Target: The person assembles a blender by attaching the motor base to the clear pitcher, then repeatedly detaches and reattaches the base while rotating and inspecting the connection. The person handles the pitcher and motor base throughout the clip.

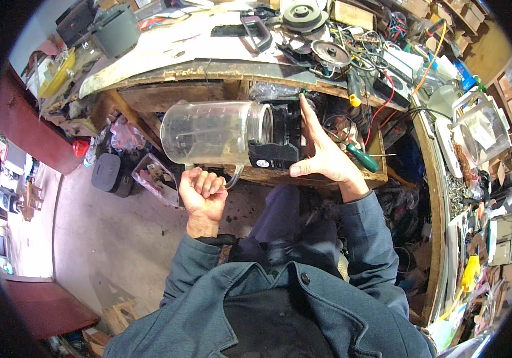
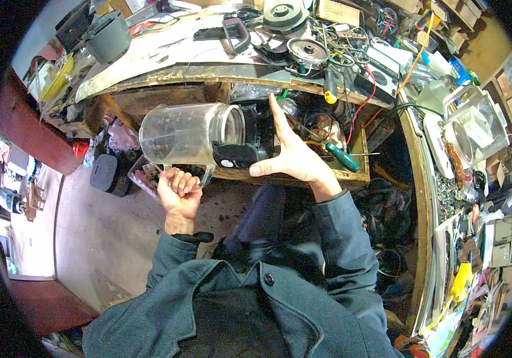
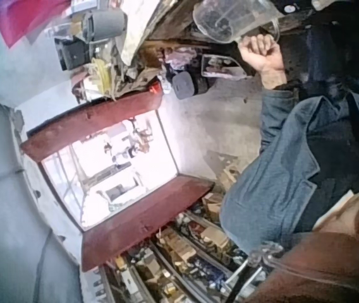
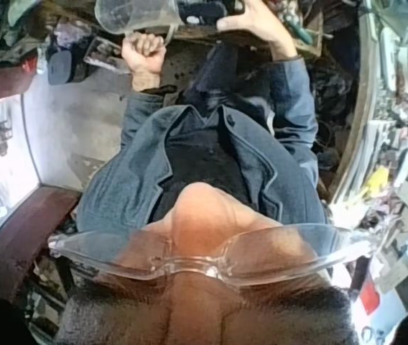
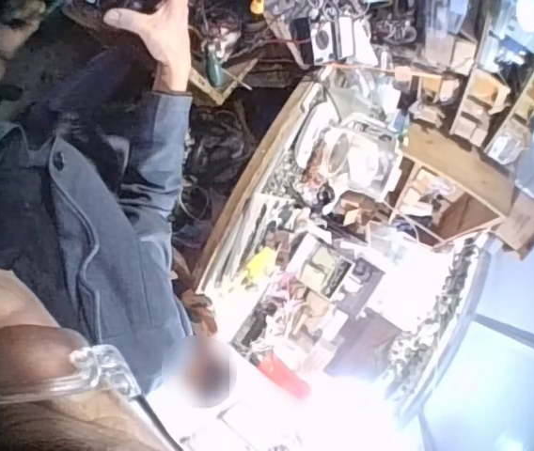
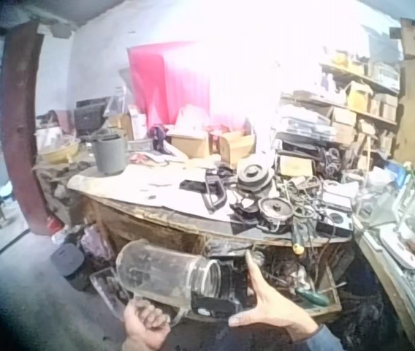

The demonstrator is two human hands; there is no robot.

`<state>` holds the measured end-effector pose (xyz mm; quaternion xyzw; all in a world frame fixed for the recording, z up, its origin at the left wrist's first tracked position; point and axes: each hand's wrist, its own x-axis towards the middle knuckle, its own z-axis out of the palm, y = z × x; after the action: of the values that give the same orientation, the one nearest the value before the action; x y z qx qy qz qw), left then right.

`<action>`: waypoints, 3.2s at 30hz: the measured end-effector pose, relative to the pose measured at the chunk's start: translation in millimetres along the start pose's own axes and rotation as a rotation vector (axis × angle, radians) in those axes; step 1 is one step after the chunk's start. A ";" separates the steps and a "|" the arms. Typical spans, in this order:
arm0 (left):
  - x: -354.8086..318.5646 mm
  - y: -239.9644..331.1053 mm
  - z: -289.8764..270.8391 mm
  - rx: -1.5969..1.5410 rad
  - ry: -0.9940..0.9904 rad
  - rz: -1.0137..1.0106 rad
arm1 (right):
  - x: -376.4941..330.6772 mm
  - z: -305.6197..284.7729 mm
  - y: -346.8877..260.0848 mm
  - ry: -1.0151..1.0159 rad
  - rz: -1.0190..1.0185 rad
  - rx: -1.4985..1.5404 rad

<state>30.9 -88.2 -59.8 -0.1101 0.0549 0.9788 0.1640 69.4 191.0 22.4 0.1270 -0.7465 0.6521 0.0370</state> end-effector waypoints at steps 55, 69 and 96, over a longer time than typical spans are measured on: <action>-8.8 30.4 3.0 0.221 -0.445 -0.048 | -76.8 22.0 -44.6 0.131 -0.430 -0.359; -0.5 26.8 -7.9 0.142 -0.540 -0.080 | -79.7 23.3 -47.8 0.166 -0.188 -0.141; -24.5 19.6 27.5 0.349 -0.623 0.098 | -93.8 21.3 -35.3 0.213 0.364 0.761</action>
<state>41.6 -110.3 -26.0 0.2257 0.1739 0.9480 0.1419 170.6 179.2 32.5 -0.0703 -0.4552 0.8861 -0.0513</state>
